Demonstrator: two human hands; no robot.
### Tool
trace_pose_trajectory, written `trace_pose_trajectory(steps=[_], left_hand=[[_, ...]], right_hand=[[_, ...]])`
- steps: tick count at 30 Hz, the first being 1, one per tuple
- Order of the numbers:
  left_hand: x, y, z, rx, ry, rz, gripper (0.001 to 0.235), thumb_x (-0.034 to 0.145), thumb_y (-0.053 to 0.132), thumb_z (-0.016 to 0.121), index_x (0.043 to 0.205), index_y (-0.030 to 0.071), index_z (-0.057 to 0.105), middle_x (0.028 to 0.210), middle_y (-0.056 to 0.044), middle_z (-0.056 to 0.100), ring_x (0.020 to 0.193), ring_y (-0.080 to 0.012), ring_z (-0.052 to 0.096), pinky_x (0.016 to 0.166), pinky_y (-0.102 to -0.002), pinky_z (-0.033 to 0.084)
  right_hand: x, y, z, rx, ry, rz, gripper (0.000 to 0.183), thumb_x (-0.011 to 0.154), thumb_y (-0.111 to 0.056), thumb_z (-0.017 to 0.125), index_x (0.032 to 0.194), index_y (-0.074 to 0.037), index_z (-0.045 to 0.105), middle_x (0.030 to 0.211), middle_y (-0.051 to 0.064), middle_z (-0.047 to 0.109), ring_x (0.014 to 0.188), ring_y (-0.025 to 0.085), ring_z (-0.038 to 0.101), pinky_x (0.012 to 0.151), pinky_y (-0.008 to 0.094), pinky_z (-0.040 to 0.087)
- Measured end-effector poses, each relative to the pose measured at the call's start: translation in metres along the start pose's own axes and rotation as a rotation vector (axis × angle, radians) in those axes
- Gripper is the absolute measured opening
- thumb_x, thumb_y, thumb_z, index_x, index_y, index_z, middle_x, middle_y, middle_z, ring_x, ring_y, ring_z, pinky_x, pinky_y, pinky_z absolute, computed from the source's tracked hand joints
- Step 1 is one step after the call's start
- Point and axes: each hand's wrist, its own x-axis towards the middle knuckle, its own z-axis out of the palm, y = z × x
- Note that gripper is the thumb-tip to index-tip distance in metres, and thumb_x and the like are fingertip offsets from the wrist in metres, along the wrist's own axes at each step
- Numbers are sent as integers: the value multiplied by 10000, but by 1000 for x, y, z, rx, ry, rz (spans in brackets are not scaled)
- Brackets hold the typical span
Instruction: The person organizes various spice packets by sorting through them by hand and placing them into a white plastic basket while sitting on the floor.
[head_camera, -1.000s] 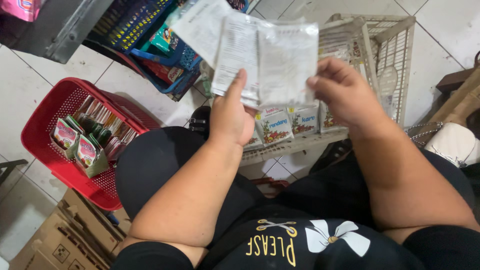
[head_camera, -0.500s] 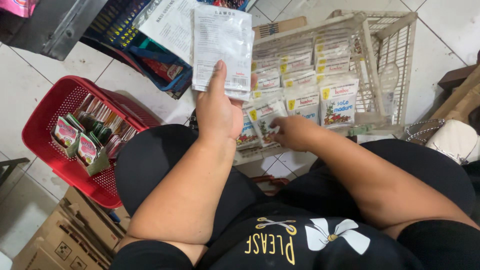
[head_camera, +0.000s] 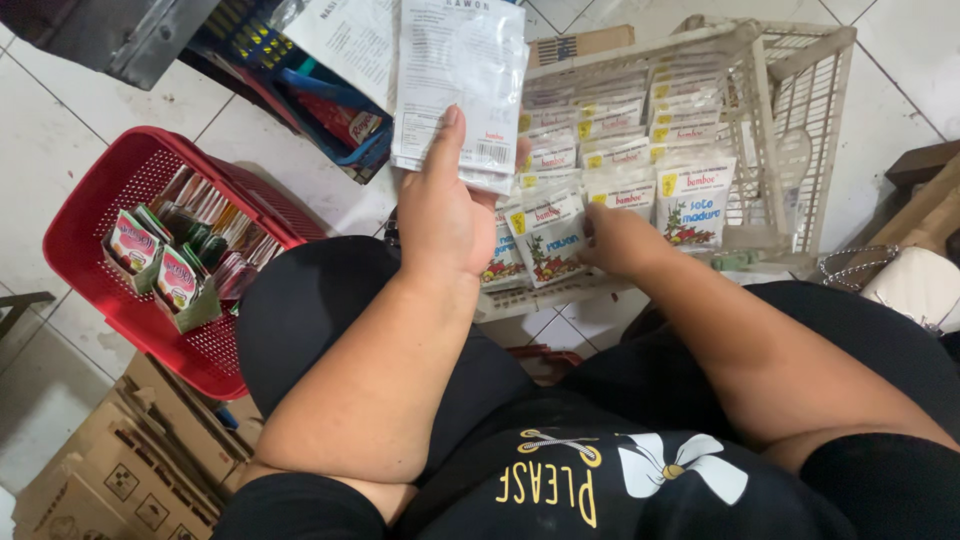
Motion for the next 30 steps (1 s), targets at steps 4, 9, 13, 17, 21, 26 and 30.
trace_pose_trajectory(steps=[4, 9, 13, 17, 21, 26, 30], left_hand=[[1, -2, 0, 10, 27, -12, 454, 998, 173, 630, 1416, 35, 518, 1362, -124, 610, 1175, -298, 645, 904, -512, 598], [1, -1, -1, 31, 15, -2, 456, 999, 166, 626, 1424, 50, 509, 1372, -120, 598, 1177, -302, 641, 896, -511, 594], [0, 1, -1, 32, 2, -16, 473, 1004, 185, 619, 1441, 46, 501, 1376, -119, 606, 1183, -310, 649, 914, -506, 588], [-1, 4, -1, 20, -30, -6, 480, 1018, 194, 622, 1449, 20, 504, 1378, -137, 621, 1196, -323, 659, 941, -507, 582], [-1, 4, -2, 8, -6, -5, 467, 1021, 185, 626, 1441, 17, 512, 1377, -121, 618, 1190, -305, 652, 947, -520, 592], [-1, 4, -1, 22, -28, -5, 455, 1013, 181, 623, 1433, 45, 512, 1373, -111, 617, 1181, -302, 658, 928, -514, 595], [0, -1, -3, 32, -37, -12, 448, 1018, 177, 625, 1426, 31, 513, 1369, -127, 616, 1177, -301, 656, 924, -514, 599]], right_hand=[[6, 5, 6, -3, -42, -2, 595, 703, -277, 871, 1162, -22, 592, 1012, 221, 738, 1012, 404, 697, 880, 474, 545], [12, 10, 16, -138, -55, 33, 513, 741, -252, 842, 1137, -12, 621, 1067, 241, 722, 1049, 409, 682, 905, 485, 538], [11, 9, 3, -148, -64, -125, 371, 785, -251, 800, 1074, -49, 686, 1049, 207, 743, 1018, 394, 694, 899, 475, 548], [6, 6, -36, 218, -104, 21, 213, 909, -147, 642, 1111, -112, 700, 918, 95, 751, 801, 286, 741, 692, 447, 571], [2, 10, -71, 536, 67, -40, 154, 977, -137, 651, 1099, -43, 637, 791, 71, 708, 731, 183, 692, 639, 341, 572], [7, 20, -52, 383, -82, 27, 157, 972, -177, 646, 1074, -57, 650, 878, 102, 757, 754, 228, 708, 657, 392, 580], [14, 16, -1, -144, -68, -67, 199, 885, -166, 685, 1050, -59, 712, 944, 203, 755, 881, 357, 722, 787, 464, 569]])
